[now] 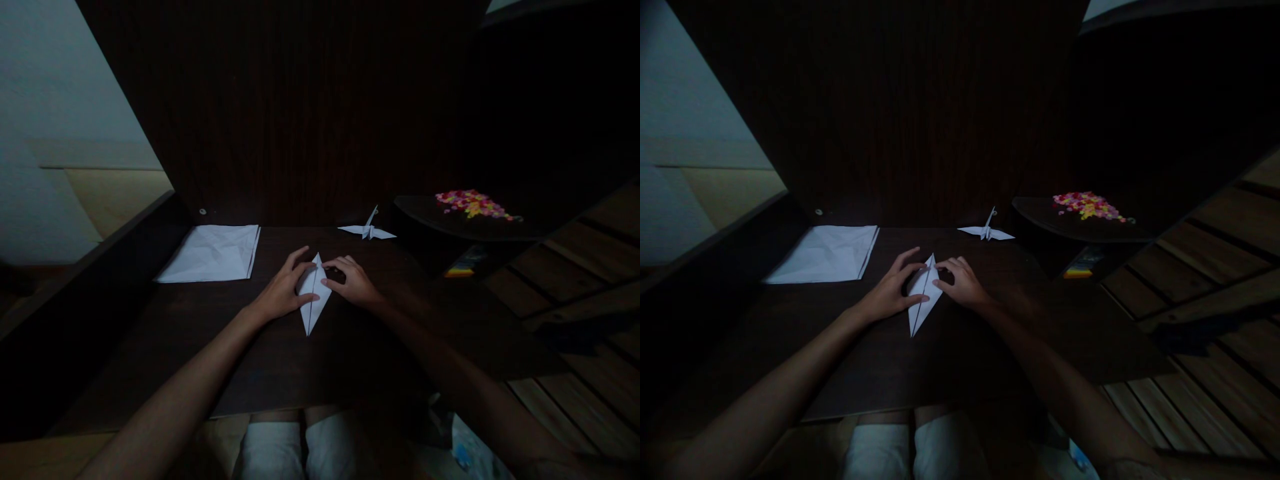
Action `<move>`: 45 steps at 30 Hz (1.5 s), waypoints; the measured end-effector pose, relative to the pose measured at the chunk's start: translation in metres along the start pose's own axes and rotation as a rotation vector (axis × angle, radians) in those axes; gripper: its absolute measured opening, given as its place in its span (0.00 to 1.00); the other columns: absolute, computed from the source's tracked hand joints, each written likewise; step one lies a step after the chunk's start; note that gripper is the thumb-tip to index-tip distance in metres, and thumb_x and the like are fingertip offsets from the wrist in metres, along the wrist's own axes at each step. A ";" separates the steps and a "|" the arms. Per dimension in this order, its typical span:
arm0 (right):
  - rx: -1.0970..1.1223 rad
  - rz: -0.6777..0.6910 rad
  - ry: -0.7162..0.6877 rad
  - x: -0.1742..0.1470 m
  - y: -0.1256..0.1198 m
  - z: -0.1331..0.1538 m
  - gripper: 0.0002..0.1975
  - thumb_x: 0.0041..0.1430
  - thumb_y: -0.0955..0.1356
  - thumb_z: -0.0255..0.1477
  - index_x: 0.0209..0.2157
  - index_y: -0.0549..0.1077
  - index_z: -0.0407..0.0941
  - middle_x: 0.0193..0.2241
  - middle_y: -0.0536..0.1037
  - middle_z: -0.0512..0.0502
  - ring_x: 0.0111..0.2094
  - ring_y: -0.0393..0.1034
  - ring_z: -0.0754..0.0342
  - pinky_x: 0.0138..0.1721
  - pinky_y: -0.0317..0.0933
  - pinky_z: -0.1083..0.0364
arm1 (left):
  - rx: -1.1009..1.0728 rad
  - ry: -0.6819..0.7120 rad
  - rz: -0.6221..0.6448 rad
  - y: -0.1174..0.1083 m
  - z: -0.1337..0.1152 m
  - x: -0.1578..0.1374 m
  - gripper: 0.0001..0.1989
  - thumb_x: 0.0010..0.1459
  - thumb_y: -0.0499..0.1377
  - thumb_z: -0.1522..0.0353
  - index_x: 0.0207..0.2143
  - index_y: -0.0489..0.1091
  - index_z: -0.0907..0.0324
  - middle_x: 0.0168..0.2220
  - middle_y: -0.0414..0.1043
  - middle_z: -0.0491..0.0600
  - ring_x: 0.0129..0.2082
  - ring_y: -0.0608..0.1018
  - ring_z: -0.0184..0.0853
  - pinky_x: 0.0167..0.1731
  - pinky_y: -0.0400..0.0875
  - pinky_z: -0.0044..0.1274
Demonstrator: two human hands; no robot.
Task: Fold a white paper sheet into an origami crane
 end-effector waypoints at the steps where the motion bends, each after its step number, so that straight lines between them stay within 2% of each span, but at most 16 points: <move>1: -0.030 -0.003 -0.027 0.000 0.000 0.001 0.14 0.53 0.69 0.30 0.42 0.72 0.45 0.40 0.75 0.44 0.42 0.64 0.49 0.45 0.61 0.48 | 0.028 0.000 0.010 0.000 0.000 0.000 0.26 0.51 0.62 0.61 0.52 0.63 0.57 0.63 0.46 0.56 0.60 0.59 0.47 0.56 0.60 0.40; 5: -0.075 -0.013 -0.089 -0.001 0.000 0.001 0.14 0.55 0.68 0.31 0.45 0.74 0.46 0.48 0.72 0.43 0.48 0.62 0.47 0.50 0.59 0.44 | 0.126 -0.005 0.098 0.002 0.000 0.000 0.16 0.56 0.58 0.62 0.45 0.70 0.58 0.52 0.65 0.54 0.52 0.68 0.42 0.52 0.64 0.37; 9: -0.103 0.040 -0.136 -0.002 0.002 0.000 0.15 0.58 0.65 0.31 0.47 0.73 0.46 0.54 0.68 0.42 0.55 0.58 0.46 0.54 0.56 0.42 | 0.163 -0.003 0.156 0.005 0.000 0.001 0.16 0.59 0.55 0.63 0.47 0.71 0.60 0.48 0.71 0.53 0.51 0.70 0.39 0.53 0.64 0.34; 15: -0.152 0.213 -0.136 -0.004 0.007 -0.001 0.20 0.63 0.60 0.33 0.56 0.65 0.45 0.60 0.60 0.43 0.63 0.46 0.47 0.59 0.48 0.41 | 0.180 0.032 0.196 0.008 0.003 0.000 0.16 0.59 0.52 0.71 0.49 0.69 0.60 0.52 0.69 0.52 0.54 0.69 0.36 0.58 0.56 0.36; 21: -0.175 0.310 -0.024 -0.003 0.011 0.000 0.25 0.63 0.59 0.37 0.59 0.60 0.41 0.60 0.58 0.40 0.64 0.44 0.46 0.62 0.43 0.42 | 0.317 0.038 0.187 0.005 0.008 0.002 0.17 0.58 0.50 0.74 0.49 0.69 0.60 0.54 0.68 0.51 0.55 0.69 0.36 0.58 0.57 0.36; 26: -0.180 0.347 -0.010 -0.004 0.012 0.001 0.27 0.64 0.57 0.39 0.60 0.56 0.40 0.61 0.54 0.39 0.64 0.42 0.47 0.63 0.39 0.41 | 0.494 -0.024 0.208 0.000 0.014 0.001 0.17 0.59 0.49 0.75 0.48 0.69 0.61 0.56 0.65 0.52 0.56 0.68 0.37 0.58 0.59 0.33; 30: -0.146 0.374 -0.067 -0.005 0.014 0.002 0.27 0.64 0.56 0.40 0.61 0.54 0.44 0.62 0.52 0.42 0.64 0.41 0.49 0.63 0.38 0.41 | 0.566 -0.137 0.234 -0.004 0.015 0.000 0.18 0.58 0.48 0.77 0.48 0.68 0.60 0.56 0.66 0.52 0.55 0.69 0.37 0.54 0.64 0.29; 33: -0.121 0.381 -0.103 -0.006 0.014 0.001 0.26 0.65 0.57 0.39 0.61 0.54 0.45 0.63 0.52 0.43 0.64 0.41 0.49 0.63 0.37 0.41 | 0.541 -0.184 0.237 -0.005 0.013 0.000 0.17 0.58 0.48 0.76 0.47 0.68 0.61 0.55 0.66 0.53 0.54 0.69 0.38 0.53 0.65 0.28; 39: -0.104 0.392 -0.142 -0.008 0.014 0.001 0.26 0.65 0.57 0.38 0.61 0.54 0.44 0.62 0.52 0.42 0.64 0.41 0.48 0.63 0.38 0.41 | 0.444 -0.175 0.172 -0.001 0.011 0.001 0.17 0.61 0.47 0.70 0.51 0.65 0.61 0.55 0.66 0.56 0.55 0.68 0.40 0.53 0.66 0.31; 42: -0.101 0.382 -0.151 -0.009 0.014 0.002 0.27 0.64 0.58 0.39 0.62 0.53 0.46 0.63 0.52 0.42 0.64 0.41 0.48 0.63 0.38 0.41 | 0.421 -0.144 0.168 0.005 0.014 0.000 0.20 0.63 0.46 0.65 0.55 0.60 0.64 0.57 0.62 0.59 0.59 0.63 0.41 0.56 0.60 0.33; 45: -0.137 0.369 -0.140 -0.009 0.016 0.002 0.27 0.64 0.58 0.39 0.62 0.52 0.46 0.63 0.52 0.42 0.64 0.41 0.47 0.63 0.38 0.41 | 0.421 -0.130 0.218 0.009 0.017 -0.002 0.24 0.64 0.44 0.64 0.57 0.56 0.69 0.60 0.56 0.63 0.62 0.56 0.42 0.59 0.54 0.35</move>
Point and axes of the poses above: each hand's wrist, its own x-axis towards the middle knuckle, its own y-axis out of the palm, z = x × y, the point moved 2 cm from there along x, towards the middle knuckle
